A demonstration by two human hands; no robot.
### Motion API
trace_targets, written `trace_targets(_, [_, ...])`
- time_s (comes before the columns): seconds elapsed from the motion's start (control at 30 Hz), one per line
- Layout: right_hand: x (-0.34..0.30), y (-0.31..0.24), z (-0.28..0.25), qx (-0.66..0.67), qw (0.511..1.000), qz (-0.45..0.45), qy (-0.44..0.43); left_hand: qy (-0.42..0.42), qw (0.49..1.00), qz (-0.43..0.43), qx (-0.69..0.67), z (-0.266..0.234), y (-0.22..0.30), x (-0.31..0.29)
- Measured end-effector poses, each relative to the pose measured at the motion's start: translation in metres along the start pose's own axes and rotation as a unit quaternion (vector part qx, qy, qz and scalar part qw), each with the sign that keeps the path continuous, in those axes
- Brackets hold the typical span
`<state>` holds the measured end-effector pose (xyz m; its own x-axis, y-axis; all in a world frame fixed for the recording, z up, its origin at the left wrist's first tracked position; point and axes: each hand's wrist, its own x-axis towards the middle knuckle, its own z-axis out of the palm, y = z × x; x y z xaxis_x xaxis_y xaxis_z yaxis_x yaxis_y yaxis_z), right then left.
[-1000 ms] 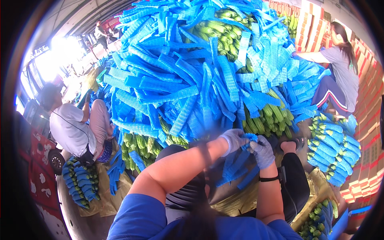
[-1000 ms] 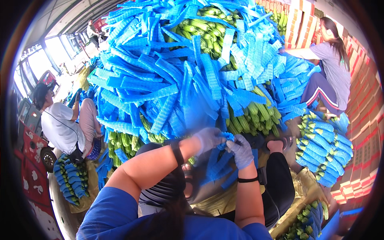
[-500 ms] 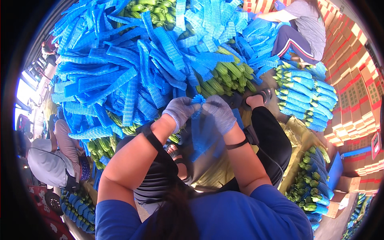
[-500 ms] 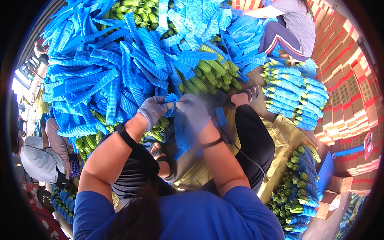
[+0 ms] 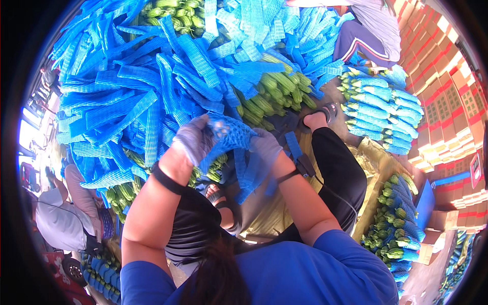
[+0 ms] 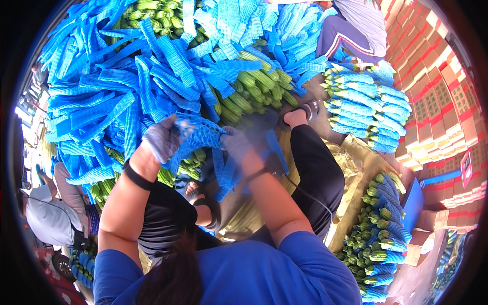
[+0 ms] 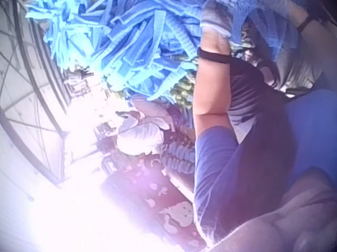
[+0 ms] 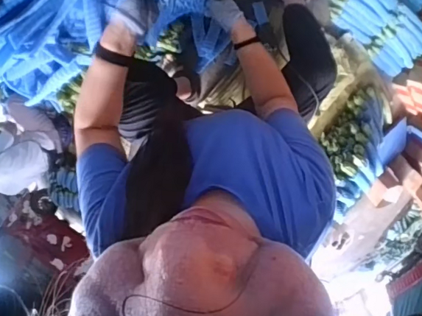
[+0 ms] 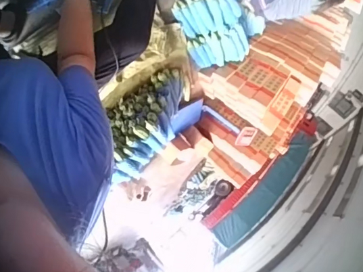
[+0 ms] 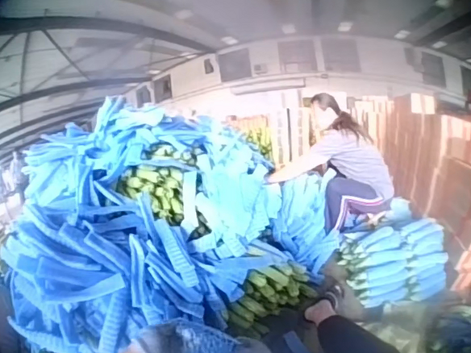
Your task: The person picks up a blue mesh sleeve, slides a bitter melon into it by hand, and places the sleeved vegetable onto a pile. This process is repeated for several bitter melons, one at a time.
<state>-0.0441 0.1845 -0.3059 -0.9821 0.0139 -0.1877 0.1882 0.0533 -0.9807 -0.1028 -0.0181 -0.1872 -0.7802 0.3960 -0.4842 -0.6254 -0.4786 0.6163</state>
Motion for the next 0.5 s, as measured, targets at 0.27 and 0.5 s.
trace_targets(0.27, [0.072,0.058,-0.002,0.566,0.819,-0.057,-0.075,-0.063,0.709,0.071,0.699,0.022,0.003,-0.030])
trace_targets(0.5, [0.209,0.108,-0.025,0.219,0.953,0.105,0.184,-0.053,0.637,0.133,0.757,0.016,0.009,-0.004])
